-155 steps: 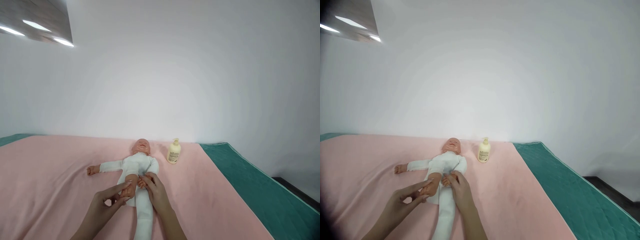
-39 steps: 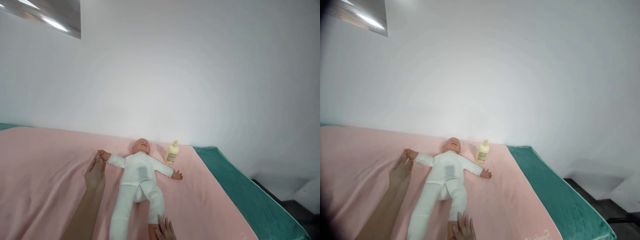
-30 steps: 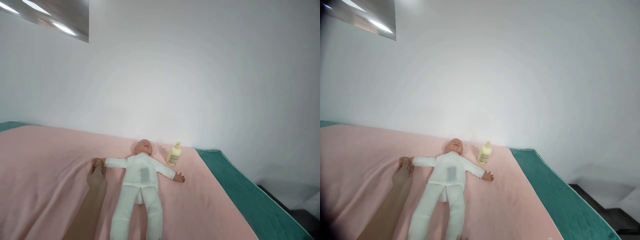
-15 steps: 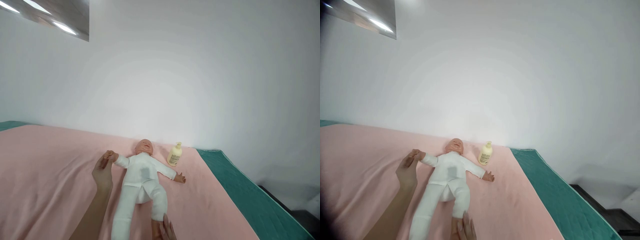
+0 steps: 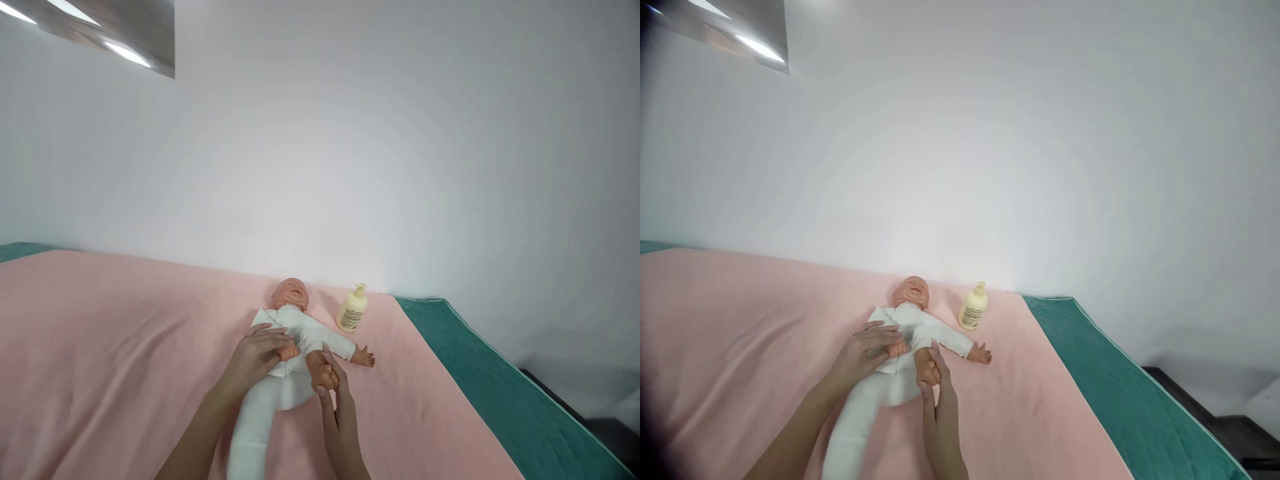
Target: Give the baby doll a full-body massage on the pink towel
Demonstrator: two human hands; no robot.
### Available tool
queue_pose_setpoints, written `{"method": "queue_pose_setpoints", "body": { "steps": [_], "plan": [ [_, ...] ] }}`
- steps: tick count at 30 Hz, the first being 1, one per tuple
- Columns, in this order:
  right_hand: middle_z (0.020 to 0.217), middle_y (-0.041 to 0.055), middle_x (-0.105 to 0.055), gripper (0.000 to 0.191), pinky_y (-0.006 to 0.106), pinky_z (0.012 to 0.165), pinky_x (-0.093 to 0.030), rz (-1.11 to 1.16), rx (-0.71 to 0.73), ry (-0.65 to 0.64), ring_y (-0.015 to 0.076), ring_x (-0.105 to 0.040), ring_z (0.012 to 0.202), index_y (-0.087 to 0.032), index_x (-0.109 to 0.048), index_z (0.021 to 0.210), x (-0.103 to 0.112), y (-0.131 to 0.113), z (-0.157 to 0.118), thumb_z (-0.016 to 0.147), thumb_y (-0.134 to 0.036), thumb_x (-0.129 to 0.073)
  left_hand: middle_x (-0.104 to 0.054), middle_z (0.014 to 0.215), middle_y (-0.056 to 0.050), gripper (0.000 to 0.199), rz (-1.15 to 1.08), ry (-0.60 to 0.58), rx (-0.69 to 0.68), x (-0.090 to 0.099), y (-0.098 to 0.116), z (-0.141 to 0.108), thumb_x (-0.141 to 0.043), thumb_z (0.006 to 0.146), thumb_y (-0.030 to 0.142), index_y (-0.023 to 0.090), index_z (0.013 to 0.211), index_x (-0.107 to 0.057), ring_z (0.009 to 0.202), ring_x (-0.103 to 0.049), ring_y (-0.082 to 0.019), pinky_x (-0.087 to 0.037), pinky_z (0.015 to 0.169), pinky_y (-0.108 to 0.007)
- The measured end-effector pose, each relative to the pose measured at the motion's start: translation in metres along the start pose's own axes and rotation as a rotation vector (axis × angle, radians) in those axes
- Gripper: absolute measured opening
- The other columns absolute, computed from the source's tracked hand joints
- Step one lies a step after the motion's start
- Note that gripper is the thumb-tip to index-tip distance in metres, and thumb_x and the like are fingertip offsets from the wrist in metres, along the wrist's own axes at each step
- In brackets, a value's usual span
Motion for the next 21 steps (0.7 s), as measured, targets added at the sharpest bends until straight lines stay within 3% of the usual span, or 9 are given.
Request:
{"method": "queue_pose_setpoints", "body": {
  "steps": [2,4,6,10,13,15,19,21],
  "plan": [
    [0.147,0.0036,-0.041,0.048,0.040,0.110,-0.036,0.033,-0.035,-0.021,0.0232,-0.036,0.136,-0.029,-0.037,0.143,-0.002,0.005,0.003,0.097,-0.044,-0.041,-0.075,0.102,0.000,0.026,0.027,-0.054,-0.016,-0.004,0.002,0.000,-0.061,0.080,0.016,0.032,0.096,-0.074,0.106,-0.065,-0.022,-0.040,0.102,-0.044],
    [0.148,0.0041,-0.041,0.049,0.040,0.111,-0.035,0.037,-0.045,-0.022,0.0236,-0.036,0.136,-0.028,-0.037,0.143,-0.001,0.007,0.000,0.097,-0.043,-0.042,-0.074,0.103,-0.001,0.024,-0.017,-0.030,0.040,-0.001,-0.002,0.000,-0.063,0.079,0.017,0.030,0.096,-0.074,0.108,-0.065,-0.023,-0.040,0.103,-0.044],
    [0.147,0.0046,-0.042,0.048,0.040,0.110,-0.036,0.016,-0.029,-0.004,0.0241,-0.036,0.136,-0.028,-0.037,0.143,0.003,0.007,-0.008,0.098,-0.042,-0.041,-0.074,0.106,-0.002,0.022,-0.122,0.090,0.188,0.011,-0.016,-0.001,-0.068,0.076,0.022,0.028,0.096,-0.075,0.110,-0.063,-0.024,-0.042,0.103,-0.042],
    [0.137,0.0097,-0.051,0.041,0.042,0.097,-0.049,-0.106,0.075,0.057,0.0268,-0.051,0.123,-0.024,-0.047,0.135,0.000,-0.005,-0.001,0.097,-0.041,-0.045,-0.072,0.110,-0.005,0.032,-0.358,0.473,0.565,0.045,-0.053,-0.020,-0.076,0.068,0.027,0.022,0.100,-0.073,0.109,-0.063,-0.026,-0.047,0.099,-0.040],
    [0.129,0.0092,-0.055,0.031,0.043,0.090,-0.051,-0.148,0.092,0.051,0.0227,-0.058,0.108,-0.023,-0.055,0.123,-0.026,-0.015,0.046,0.095,-0.037,-0.053,-0.071,0.108,-0.005,0.034,-0.640,0.785,0.673,0.063,-0.074,-0.038,-0.080,0.065,0.021,0.018,0.099,-0.073,0.109,-0.062,-0.022,-0.046,0.101,-0.035],
    [0.125,0.0087,-0.056,0.030,0.042,0.086,-0.053,-0.172,0.094,0.034,0.0223,-0.058,0.105,-0.023,-0.057,0.120,-0.051,-0.022,0.089,0.094,-0.038,-0.055,-0.070,0.110,-0.003,0.029,-0.811,0.946,0.699,0.069,-0.090,-0.049,-0.077,0.070,0.019,0.020,0.098,-0.071,0.109,-0.061,-0.017,-0.046,0.100,-0.028],
    [0.114,0.0043,-0.060,0.032,0.040,0.087,-0.051,-0.228,0.090,-0.013,0.0246,-0.059,0.106,-0.018,-0.062,0.112,-0.091,-0.028,0.156,0.101,-0.037,-0.038,-0.067,0.100,0.002,0.009,-0.927,1.080,0.780,0.072,-0.120,-0.070,-0.061,0.087,0.024,0.026,0.094,-0.066,0.098,-0.064,-0.009,-0.050,0.091,-0.022],
    [0.116,0.0060,-0.060,0.026,0.040,0.084,-0.053,-0.244,0.089,-0.025,0.0234,-0.059,0.105,-0.022,-0.060,0.115,-0.101,-0.029,0.168,0.097,-0.038,-0.049,-0.065,0.087,0.002,0.005,-0.939,1.109,0.825,0.072,-0.132,-0.078,-0.058,0.089,0.026,0.025,0.088,-0.062,0.088,-0.066,-0.009,-0.053,0.086,-0.022]
  ]
}}
Point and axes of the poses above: each hand's wrist, its own z-axis towards the middle knuckle, its own x-axis out of the back of the hand, y = z × x, the point moved 9 cm from there along z, towards the middle knuckle
